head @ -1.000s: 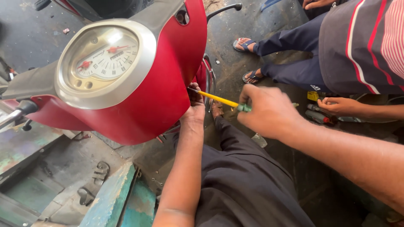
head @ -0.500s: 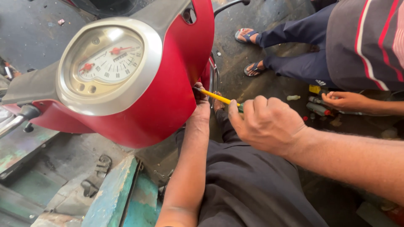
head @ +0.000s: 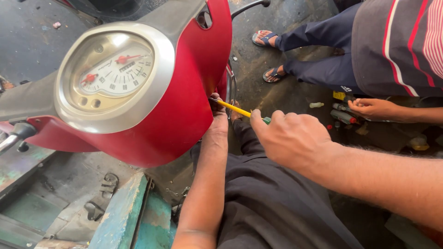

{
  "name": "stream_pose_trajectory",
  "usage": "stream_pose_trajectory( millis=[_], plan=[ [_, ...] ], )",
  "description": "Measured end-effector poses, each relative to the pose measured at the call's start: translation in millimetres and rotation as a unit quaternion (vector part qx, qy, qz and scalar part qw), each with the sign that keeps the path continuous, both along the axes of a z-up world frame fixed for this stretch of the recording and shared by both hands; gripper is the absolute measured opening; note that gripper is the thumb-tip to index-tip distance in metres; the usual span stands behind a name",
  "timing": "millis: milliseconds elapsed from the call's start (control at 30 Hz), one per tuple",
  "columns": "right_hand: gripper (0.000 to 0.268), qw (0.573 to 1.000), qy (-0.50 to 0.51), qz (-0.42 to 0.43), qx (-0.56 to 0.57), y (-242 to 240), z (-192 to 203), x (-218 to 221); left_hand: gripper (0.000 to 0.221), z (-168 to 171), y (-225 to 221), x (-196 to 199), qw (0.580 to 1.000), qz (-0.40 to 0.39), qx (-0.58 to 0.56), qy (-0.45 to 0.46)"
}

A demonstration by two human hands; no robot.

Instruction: The person uses a screwdriver to remove screws from the front panel of a red scooter, detaches the panel, and sets it aside. They then use the screwdriver to remove screws from the front fender and number plate bracket before pulling the fender away.

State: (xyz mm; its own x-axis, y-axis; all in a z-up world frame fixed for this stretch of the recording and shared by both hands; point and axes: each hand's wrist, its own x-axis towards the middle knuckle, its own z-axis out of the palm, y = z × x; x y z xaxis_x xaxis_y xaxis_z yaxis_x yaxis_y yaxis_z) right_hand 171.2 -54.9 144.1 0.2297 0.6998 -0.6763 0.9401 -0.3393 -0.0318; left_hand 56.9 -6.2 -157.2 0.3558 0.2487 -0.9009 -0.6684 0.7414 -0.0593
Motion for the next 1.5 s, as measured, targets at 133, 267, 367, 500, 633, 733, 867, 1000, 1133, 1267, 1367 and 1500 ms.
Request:
stream_pose_trajectory(
  millis=[133,267,367,500,633,733,867,1000,1133,1267,1367,1500],
  plan=[
    [0.041,0.989,0.055,-0.106,-0.086,22.3,10.1,4.0,0.035,-4.0,-1.7,0.4,0.998,-0.006,0.046,-0.03],
    [0.032,0.952,0.09,-0.247,-0.16,37.5,16.9,6.0,0.033,-11.6,-4.7,0.0,0.999,-0.016,0.042,-0.031],
    [0.032,0.927,0.108,-0.336,-0.126,32.1,8.5,6.4,0.031,-17.5,-8.7,-2.7,0.999,-0.024,0.031,-0.02],
    [0.031,0.898,0.13,-0.416,-0.056,14.4,-8.6,11.7,0.032,-8.2,-5.5,0.3,0.999,-0.019,0.033,-0.037],
    [0.029,0.874,0.128,-0.459,-0.099,27.8,4.0,16.4,0.028,-18.3,-11.8,-4.9,0.996,-0.03,0.071,-0.044],
    [0.035,0.867,0.126,-0.458,-0.152,16.1,-0.4,17.7,0.029,-18.9,-7.6,-5.9,0.996,-0.036,0.07,-0.045],
    [0.035,0.944,0.078,-0.319,-0.016,-8.5,-3.0,16.3,0.028,-26.6,-9.7,-10.8,0.995,-0.039,0.079,-0.038],
    [0.031,0.976,-0.066,0.009,0.208,-26.4,5.9,-3.9,0.028,-27.5,-9.9,-11.9,0.997,0.006,0.05,-0.06],
    [0.035,0.942,-0.124,0.194,0.243,-24.8,2.2,2.7,0.027,-36.7,-14.0,-14.1,0.995,-0.012,0.077,-0.056],
    [0.037,0.945,-0.115,0.235,0.197,-18.8,-2.1,4.4,0.032,-45.2,-14.2,-8.9,0.995,0.004,0.063,-0.079],
    [0.038,0.95,-0.105,0.239,0.173,-16.1,-4.6,2.6,0.036,-27.9,-11.3,-6.6,0.993,0.017,0.056,-0.101],
    [0.04,0.96,-0.091,0.218,0.149,-16.7,-7.0,3.9,0.029,-20.0,-10.0,-8.5,0.997,-0.034,0.046,-0.041]
  ],
)
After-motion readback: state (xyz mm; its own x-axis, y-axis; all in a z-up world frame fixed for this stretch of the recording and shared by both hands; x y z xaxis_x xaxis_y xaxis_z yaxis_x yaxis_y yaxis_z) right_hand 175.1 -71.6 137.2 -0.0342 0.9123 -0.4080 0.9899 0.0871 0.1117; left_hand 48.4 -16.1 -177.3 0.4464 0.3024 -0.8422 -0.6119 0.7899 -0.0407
